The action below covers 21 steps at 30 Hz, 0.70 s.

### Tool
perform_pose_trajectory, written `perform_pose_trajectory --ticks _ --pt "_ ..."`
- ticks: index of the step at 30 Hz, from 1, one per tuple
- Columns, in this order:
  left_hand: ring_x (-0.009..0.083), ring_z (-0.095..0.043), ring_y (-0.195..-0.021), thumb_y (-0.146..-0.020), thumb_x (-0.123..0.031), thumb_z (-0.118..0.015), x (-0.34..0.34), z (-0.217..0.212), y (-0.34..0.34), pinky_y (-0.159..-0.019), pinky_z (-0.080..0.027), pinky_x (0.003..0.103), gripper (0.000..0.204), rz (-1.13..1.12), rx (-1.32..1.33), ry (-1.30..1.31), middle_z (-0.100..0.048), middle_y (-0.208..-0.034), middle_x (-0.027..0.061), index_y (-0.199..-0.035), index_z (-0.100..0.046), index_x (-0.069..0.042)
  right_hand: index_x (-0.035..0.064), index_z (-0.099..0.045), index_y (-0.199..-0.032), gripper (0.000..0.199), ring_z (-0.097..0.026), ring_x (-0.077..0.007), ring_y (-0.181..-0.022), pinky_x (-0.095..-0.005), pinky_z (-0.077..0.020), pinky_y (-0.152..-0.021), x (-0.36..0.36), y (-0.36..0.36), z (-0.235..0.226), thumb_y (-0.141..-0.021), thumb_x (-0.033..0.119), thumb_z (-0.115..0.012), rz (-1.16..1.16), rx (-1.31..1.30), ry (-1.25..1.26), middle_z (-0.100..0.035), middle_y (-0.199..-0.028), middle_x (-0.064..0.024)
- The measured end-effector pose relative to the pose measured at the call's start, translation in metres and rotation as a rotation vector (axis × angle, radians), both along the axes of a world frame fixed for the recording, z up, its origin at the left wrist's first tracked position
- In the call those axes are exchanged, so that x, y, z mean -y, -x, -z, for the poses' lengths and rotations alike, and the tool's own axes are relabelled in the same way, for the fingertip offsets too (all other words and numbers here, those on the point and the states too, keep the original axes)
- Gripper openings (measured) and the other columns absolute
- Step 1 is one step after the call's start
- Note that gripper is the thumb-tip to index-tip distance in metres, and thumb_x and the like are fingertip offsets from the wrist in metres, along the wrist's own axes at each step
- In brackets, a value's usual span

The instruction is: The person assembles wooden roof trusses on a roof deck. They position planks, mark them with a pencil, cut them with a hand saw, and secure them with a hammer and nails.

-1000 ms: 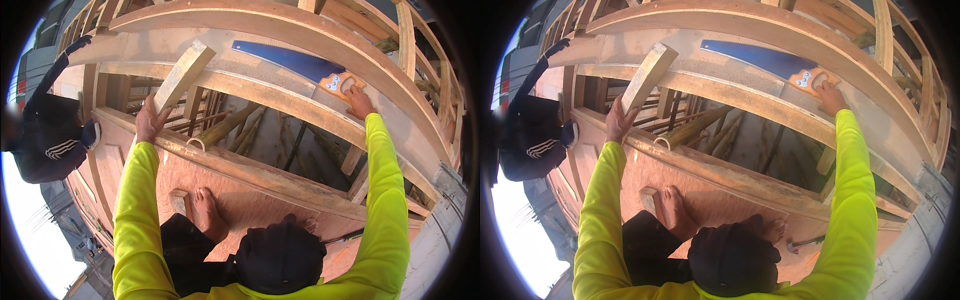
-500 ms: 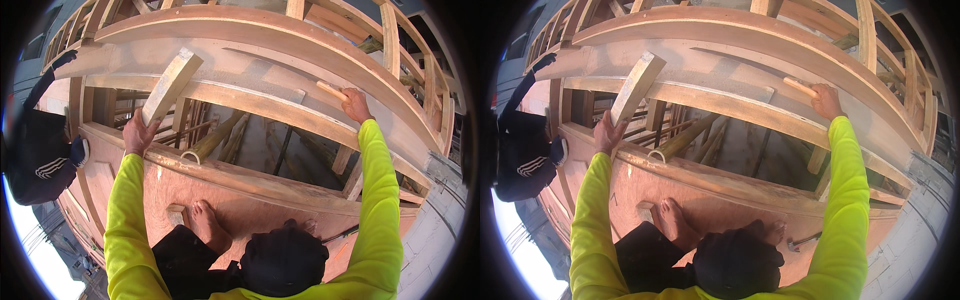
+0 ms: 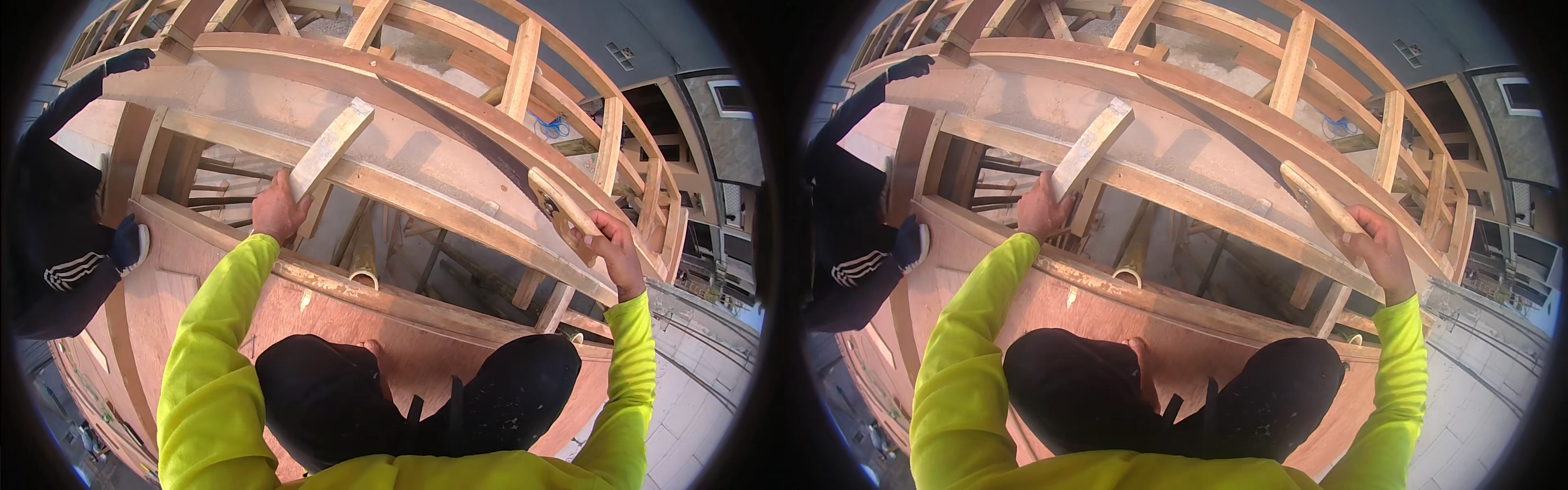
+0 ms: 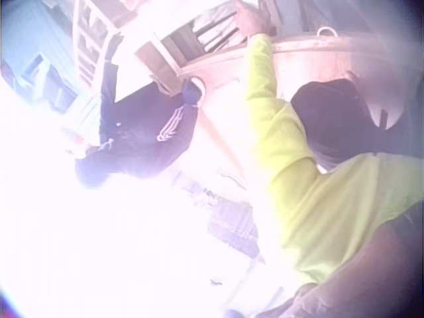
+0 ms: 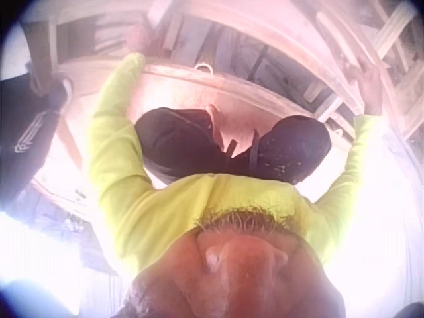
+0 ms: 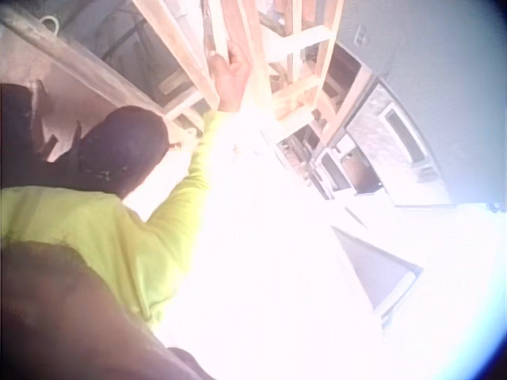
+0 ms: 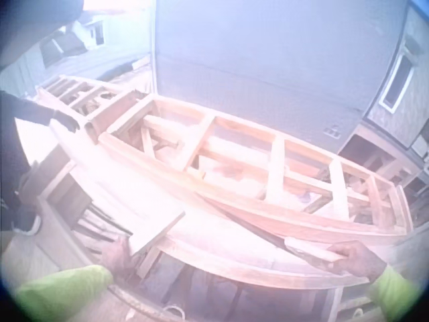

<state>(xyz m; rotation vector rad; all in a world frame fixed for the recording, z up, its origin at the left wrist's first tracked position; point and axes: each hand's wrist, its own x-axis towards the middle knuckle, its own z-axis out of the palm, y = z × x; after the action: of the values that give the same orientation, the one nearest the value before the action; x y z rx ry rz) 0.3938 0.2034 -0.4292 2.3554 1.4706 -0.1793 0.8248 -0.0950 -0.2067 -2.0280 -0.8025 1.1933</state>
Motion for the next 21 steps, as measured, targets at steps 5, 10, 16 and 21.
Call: perform_pose_trajectory --ticks 5,10,16,21 --pt "0.0390 -0.070 -0.090 -0.083 -0.040 -0.075 -0.001 -0.014 0.008 -0.077 -0.056 0.048 0.052 -0.040 0.081 0.063 -0.069 -0.105 0.0194 -0.112 -0.050 -0.005 -0.0029 -0.061 -0.120 0.042 -0.058 -0.0097 -0.083 -0.0270 -0.0483 -0.073 -0.068 0.091 -0.085 -0.080 0.009 -0.069 0.032 0.069 -0.260 -0.062 -0.090 -0.0018" --pt "0.0358 -0.071 -0.093 -0.079 -0.038 -0.078 -0.002 -0.012 0.010 -0.078 -0.056 0.047 0.050 -0.090 0.149 0.123 -0.069 -0.106 0.0177 -0.109 -0.053 -0.006 -0.0037 -0.061 -0.120 0.031 -0.058 -0.0088 -0.072 -0.0240 -0.0490 -0.066 -0.109 0.137 -0.093 -0.090 0.005 -0.065 0.020 0.211 -0.211 -0.061 -0.086 -0.0023" --pt "0.0393 -0.069 -0.096 -0.080 -0.040 -0.077 -0.006 -0.014 0.010 -0.082 -0.053 0.051 0.051 -0.156 0.214 0.171 -0.070 -0.105 0.0177 -0.111 -0.053 -0.006 -0.0033 -0.060 -0.120 0.032 -0.058 -0.0074 -0.076 -0.0228 -0.0486 -0.070 -0.114 0.151 -0.054 -0.089 0.004 -0.065 -0.040 0.354 -0.191 -0.061 -0.088 -0.0009" --pt "0.0397 -0.068 -0.100 -0.080 -0.041 -0.077 -0.018 -0.025 0.013 -0.084 -0.053 0.051 0.053 -0.195 0.125 0.283 -0.070 -0.104 0.0219 -0.110 -0.055 -0.004 -0.0031 -0.061 -0.117 0.032 -0.058 -0.0078 -0.077 -0.0226 -0.0486 -0.069 -0.124 0.134 -0.056 -0.087 0.004 -0.064 -0.168 0.351 -0.078 -0.061 -0.089 -0.0013"
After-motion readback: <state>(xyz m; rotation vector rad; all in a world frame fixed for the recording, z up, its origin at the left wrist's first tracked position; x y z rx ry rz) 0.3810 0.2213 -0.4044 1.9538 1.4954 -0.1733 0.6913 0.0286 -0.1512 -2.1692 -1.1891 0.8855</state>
